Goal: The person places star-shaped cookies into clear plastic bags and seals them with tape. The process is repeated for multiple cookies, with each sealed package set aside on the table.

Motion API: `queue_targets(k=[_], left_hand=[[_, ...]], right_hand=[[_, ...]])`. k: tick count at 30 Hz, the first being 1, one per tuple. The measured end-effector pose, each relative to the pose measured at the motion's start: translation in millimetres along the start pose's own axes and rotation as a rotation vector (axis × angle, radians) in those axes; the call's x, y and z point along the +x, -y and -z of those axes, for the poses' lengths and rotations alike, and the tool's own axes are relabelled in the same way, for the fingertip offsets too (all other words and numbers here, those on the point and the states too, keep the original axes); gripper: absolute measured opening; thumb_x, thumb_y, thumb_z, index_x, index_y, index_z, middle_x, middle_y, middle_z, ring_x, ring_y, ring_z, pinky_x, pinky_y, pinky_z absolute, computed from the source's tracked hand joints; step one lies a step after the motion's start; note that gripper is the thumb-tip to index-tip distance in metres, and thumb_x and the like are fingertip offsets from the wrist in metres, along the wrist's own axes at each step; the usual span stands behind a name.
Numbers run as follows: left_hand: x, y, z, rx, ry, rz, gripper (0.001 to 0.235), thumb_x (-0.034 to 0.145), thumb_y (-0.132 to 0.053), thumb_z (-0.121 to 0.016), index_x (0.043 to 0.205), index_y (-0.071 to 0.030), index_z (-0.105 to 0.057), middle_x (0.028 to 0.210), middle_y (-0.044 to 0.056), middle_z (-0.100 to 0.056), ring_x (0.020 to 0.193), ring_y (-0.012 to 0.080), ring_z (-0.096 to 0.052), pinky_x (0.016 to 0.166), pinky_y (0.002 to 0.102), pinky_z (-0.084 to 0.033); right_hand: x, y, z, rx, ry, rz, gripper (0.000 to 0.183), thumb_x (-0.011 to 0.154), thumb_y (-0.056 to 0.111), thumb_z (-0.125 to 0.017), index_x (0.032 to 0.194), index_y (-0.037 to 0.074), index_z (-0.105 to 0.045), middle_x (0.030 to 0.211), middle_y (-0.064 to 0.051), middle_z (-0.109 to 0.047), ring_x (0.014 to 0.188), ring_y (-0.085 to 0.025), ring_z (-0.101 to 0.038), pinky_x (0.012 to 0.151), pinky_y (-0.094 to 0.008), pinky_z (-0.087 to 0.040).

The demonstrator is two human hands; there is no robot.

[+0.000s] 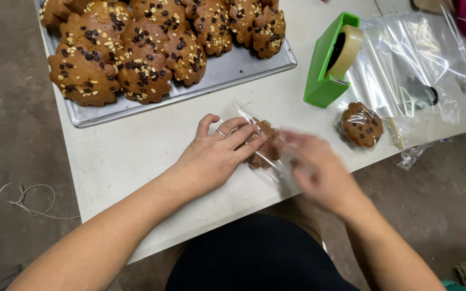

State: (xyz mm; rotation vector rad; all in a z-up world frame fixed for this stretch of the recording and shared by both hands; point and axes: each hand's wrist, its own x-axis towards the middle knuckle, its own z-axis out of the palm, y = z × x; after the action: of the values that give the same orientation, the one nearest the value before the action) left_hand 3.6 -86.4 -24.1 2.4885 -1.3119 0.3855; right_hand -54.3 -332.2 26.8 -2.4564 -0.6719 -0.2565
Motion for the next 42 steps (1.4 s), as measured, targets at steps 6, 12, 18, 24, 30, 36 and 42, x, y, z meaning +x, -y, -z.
queue_targets(k=[6, 12, 18, 24, 30, 36, 42], left_hand=[[-2, 3, -14, 0.059, -0.036, -0.011, 0.062, 0.086, -0.001, -0.052, 0.145, -0.021, -0.052, 0.146, 0.000, -0.056, 0.135, 0.0258, -0.047, 0.105, 0.057, -0.029], [-1, -2, -11, 0.010, -0.033, 0.005, 0.041, 0.100, -0.009, -0.055, 0.140, -0.019, -0.053, 0.137, 0.007, -0.051, 0.138, 0.0253, -0.041, 0.107, 0.055, -0.027], [0, -2, -9, 0.003, -0.077, 0.002, 0.039, 0.101, -0.009, -0.055, 0.138, -0.017, -0.057, 0.135, 0.009, -0.053, 0.137, 0.0252, -0.043, 0.106, 0.054, -0.028], [-2, -2, -18, 0.039, -0.097, 0.013, 0.038, 0.101, -0.010, -0.053, 0.138, -0.020, -0.056, 0.134, 0.007, -0.053, 0.137, 0.0244, -0.042, 0.106, 0.055, -0.028], [-3, -1, -19, 0.037, -0.138, 0.001, 0.039, 0.099, -0.009, -0.057, 0.137, -0.020, -0.057, 0.131, 0.007, -0.055, 0.136, 0.0249, -0.044, 0.105, 0.055, -0.028], [-1, -1, -15, 0.038, -0.166, 0.006, 0.035, 0.100, -0.009, -0.058, 0.134, -0.019, -0.060, 0.130, 0.006, -0.057, 0.135, 0.0242, -0.045, 0.106, 0.053, -0.029], [-2, 0, -19, 0.035, -0.195, 0.006, 0.034, 0.100, -0.009, -0.058, 0.132, -0.020, -0.060, 0.129, 0.005, -0.057, 0.134, 0.0237, -0.045, 0.105, 0.052, -0.027]], right_hand=[[41, -94, 56, 0.274, -0.403, -0.998, 0.034, 0.098, 0.036, -0.057, 0.127, 0.019, -0.059, 0.120, 0.003, -0.062, 0.086, -0.011, -0.062, 0.082, -0.031, -0.047], [76, -79, 70, 0.769, -0.186, -1.110, 0.034, 0.110, 0.027, -0.052, 0.125, -0.004, -0.057, 0.130, -0.026, -0.049, 0.134, -0.048, -0.046, 0.101, -0.062, -0.058], [84, -108, 58, 0.967, -0.310, -1.168, 0.027, 0.111, 0.017, -0.042, 0.126, -0.006, -0.044, 0.131, -0.027, -0.043, 0.130, -0.054, -0.054, 0.093, -0.060, -0.065], [64, -97, 24, 1.054, -0.679, -0.867, 0.016, 0.109, 0.015, -0.052, 0.115, 0.001, -0.046, 0.110, -0.008, -0.042, 0.121, -0.042, -0.055, 0.093, -0.073, -0.064], [32, -107, -32, 1.075, -0.899, -0.593, 0.011, 0.103, 0.008, -0.065, 0.097, 0.005, -0.055, 0.088, -0.001, -0.052, 0.090, -0.012, -0.058, 0.104, -0.058, -0.067], [18, -163, -58, 0.833, -0.884, -0.627, 0.012, 0.104, 0.008, -0.063, 0.098, 0.001, -0.055, 0.096, -0.004, -0.050, 0.096, -0.014, -0.057, 0.098, -0.048, -0.070], [13, -161, -37, 0.625, -0.773, -0.688, 0.010, 0.104, 0.003, -0.065, 0.097, 0.003, -0.057, 0.095, -0.003, -0.058, 0.084, -0.010, -0.068, 0.090, -0.032, -0.070]])
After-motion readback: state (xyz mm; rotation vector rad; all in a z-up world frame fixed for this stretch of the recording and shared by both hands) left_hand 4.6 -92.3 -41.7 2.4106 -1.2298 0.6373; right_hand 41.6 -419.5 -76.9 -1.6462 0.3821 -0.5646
